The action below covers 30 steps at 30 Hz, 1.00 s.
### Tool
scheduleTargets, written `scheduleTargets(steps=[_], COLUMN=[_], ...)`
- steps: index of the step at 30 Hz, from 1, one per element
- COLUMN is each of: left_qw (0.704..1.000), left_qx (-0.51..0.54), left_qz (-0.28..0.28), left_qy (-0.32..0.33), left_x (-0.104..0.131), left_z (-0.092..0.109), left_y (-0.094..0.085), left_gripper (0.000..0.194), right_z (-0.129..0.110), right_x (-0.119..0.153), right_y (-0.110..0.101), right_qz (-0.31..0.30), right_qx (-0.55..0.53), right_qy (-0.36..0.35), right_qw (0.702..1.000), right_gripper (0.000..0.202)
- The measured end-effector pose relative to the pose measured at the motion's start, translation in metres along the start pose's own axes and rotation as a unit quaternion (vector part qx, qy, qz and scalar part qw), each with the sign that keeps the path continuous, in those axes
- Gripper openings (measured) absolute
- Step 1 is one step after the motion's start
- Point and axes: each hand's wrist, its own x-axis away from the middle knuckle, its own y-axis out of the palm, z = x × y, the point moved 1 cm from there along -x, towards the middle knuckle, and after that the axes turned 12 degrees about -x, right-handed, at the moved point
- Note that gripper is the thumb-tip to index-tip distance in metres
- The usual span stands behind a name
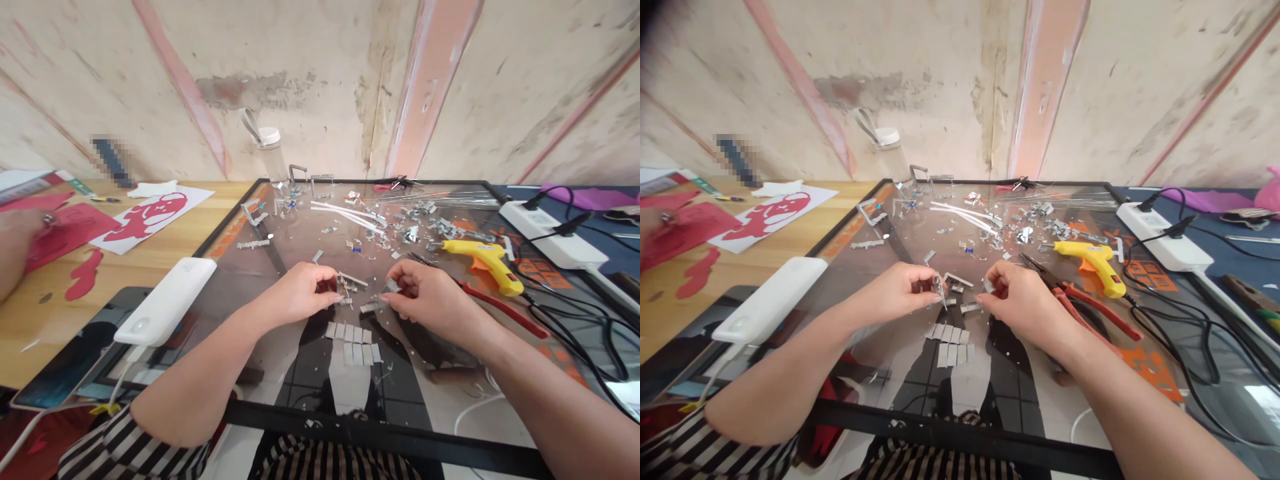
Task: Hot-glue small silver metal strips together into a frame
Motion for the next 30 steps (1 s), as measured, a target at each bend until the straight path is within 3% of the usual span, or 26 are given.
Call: scheduleTargets(steps=[6,12,22,30], left_qw=[1.000,0.999,0.999,0.999], left_qx=[0.017,0.024,0.036,0.023], left_qz=[-0.022,-0.035,-0.037,-0.025], left_qy=[0.008,0.006,0.003,0.014], left_x=[0.004,0.005,0.006,0.006], left_z=[0.003,0.003,0.006,0.005], left_y=[0.003,0.004,0.005,0.005], left_gripper=[0.006,0.007,0.007,0.006], right_z=[-0.006,-0.012,-0.009,-0.010], right_x=[0.004,0.005,0.006,0.005], right_y=[0.008,0.012,0.015,0.014], right_qz=[0.008,0.014,-0.028,-0.055], right_qx=[0.060,0.050,0.018,0.032], right_qy=[-0.039,-0.049,-0.036,-0.037], right_qw=[0.997,0.997,0.999,0.997], right_gripper=[0.014,0.015,0.020,0.008])
